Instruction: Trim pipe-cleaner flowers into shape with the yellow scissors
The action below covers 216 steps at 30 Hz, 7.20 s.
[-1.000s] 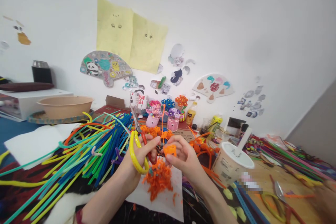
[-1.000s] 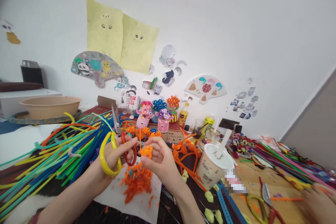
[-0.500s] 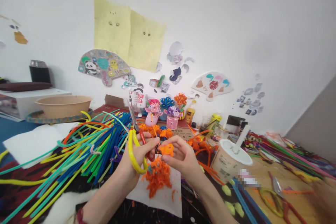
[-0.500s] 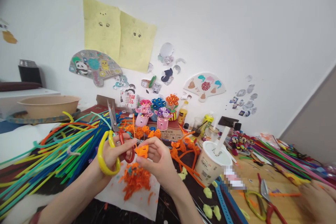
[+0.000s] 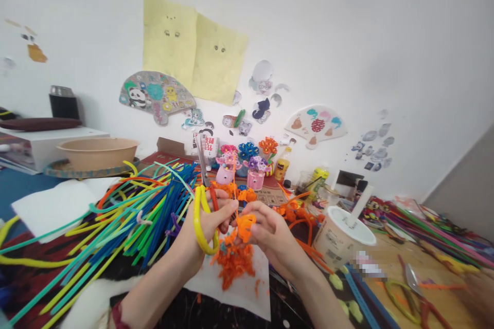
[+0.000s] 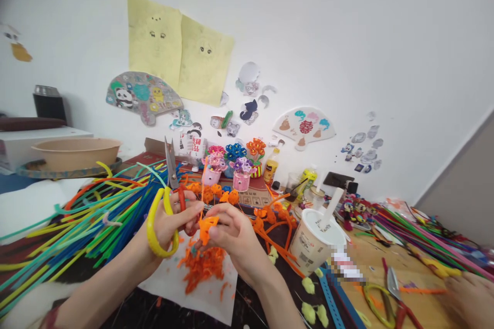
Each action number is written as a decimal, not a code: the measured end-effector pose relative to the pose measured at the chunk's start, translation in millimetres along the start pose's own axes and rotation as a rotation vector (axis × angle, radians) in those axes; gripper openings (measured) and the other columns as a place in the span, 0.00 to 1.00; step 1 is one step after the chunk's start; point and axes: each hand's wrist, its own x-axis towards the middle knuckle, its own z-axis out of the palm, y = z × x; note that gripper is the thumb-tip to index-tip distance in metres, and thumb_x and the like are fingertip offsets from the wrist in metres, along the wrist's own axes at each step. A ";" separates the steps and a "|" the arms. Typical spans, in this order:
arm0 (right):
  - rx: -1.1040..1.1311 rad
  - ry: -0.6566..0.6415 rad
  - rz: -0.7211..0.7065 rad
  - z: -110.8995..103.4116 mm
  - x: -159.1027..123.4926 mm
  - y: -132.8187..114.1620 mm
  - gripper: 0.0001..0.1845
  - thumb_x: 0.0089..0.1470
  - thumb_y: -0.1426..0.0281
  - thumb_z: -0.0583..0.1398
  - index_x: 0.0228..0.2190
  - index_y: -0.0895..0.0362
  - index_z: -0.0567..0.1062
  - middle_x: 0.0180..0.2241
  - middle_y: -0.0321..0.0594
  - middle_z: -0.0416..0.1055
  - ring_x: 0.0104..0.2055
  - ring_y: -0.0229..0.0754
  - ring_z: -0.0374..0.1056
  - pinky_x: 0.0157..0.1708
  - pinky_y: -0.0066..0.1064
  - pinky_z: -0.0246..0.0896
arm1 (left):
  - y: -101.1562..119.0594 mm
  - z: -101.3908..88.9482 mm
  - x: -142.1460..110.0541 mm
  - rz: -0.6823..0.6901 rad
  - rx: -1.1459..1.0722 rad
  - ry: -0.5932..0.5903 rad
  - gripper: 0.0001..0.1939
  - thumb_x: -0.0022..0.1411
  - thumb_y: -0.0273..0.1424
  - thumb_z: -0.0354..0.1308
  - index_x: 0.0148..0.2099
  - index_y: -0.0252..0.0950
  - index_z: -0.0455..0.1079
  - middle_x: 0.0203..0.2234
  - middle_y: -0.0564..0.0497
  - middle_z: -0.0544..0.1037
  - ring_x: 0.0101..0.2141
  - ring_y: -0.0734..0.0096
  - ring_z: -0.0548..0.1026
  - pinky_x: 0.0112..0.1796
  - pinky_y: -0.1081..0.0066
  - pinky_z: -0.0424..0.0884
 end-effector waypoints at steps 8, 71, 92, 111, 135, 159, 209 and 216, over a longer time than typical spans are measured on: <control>-0.114 0.349 -0.315 -6.5 7.0 1.4 0.18 0.43 0.68 0.69 0.37 0.54 0.71 0.38 0.38 0.72 0.39 0.40 0.71 0.41 0.30 0.66 | 9.2 -5.2 -1.6 0.166 0.596 0.027 0.16 0.51 0.45 0.61 0.27 0.39 0.63 0.18 0.58 0.68 0.21 0.73 0.64 0.25 0.72 0.55; -0.303 0.506 -0.531 -23.7 9.9 4.4 0.13 0.42 0.72 0.68 0.31 0.54 0.71 0.36 0.36 0.71 0.40 0.40 0.71 0.36 0.28 0.67 | 11.4 -10.9 -6.1 0.113 1.350 -0.392 0.20 0.63 0.48 0.40 0.29 0.39 0.62 0.22 0.51 0.75 0.26 0.63 0.73 0.27 0.71 0.56; -0.253 0.497 -0.349 -43.4 15.8 0.4 0.15 0.47 0.57 0.65 0.29 0.57 0.78 0.32 0.41 0.76 0.36 0.44 0.71 0.39 0.34 0.66 | 18.3 -17.8 -0.5 0.081 1.291 -0.433 0.21 0.62 0.47 0.43 0.24 0.40 0.60 0.18 0.53 0.75 0.25 0.65 0.74 0.29 0.72 0.61; -0.176 0.429 -0.217 -38.5 12.5 -7.2 0.16 0.42 0.59 0.68 0.28 0.59 0.79 0.28 0.41 0.78 0.29 0.42 0.73 0.33 0.35 0.71 | 12.2 -17.6 -0.6 0.129 1.447 -0.403 0.16 0.61 0.44 0.43 0.27 0.40 0.59 0.22 0.52 0.73 0.26 0.65 0.73 0.27 0.72 0.59; -0.917 0.470 -0.407 -24.4 9.6 -4.1 0.18 0.59 0.65 0.53 0.21 0.57 0.72 0.24 0.39 0.68 0.31 0.42 0.64 0.34 0.31 0.58 | 5.1 -9.7 -5.4 0.084 1.636 -0.361 0.24 0.65 0.48 0.36 0.35 0.38 0.66 0.30 0.42 0.79 0.31 0.55 0.77 0.29 0.68 0.61; -0.663 0.596 -0.283 -35.7 11.9 -2.5 0.16 0.52 0.58 0.58 0.24 0.58 0.77 0.21 0.38 0.72 0.25 0.43 0.69 0.25 0.31 0.64 | 6.2 -10.7 -6.8 0.064 1.542 -0.402 0.26 0.65 0.48 0.35 0.36 0.37 0.67 0.31 0.42 0.79 0.30 0.57 0.76 0.30 0.67 0.63; 0.058 0.825 -0.406 -37.6 2.5 -30.7 0.15 0.34 0.63 0.72 0.20 0.63 0.79 0.17 0.36 0.71 0.17 0.29 0.62 0.15 0.20 0.55 | 12.7 -18.3 -0.7 0.138 1.505 -0.455 0.18 0.60 0.46 0.48 0.34 0.39 0.69 0.24 0.51 0.76 0.25 0.65 0.72 0.26 0.71 0.56; 0.149 0.816 -0.388 -40.9 1.8 -30.8 0.17 0.33 0.61 0.72 0.21 0.63 0.79 0.18 0.36 0.72 0.18 0.28 0.62 0.16 0.18 0.55 | 11.5 -19.1 -0.3 0.117 1.451 -0.493 0.19 0.60 0.47 0.48 0.31 0.38 0.70 0.24 0.49 0.78 0.26 0.64 0.73 0.27 0.72 0.59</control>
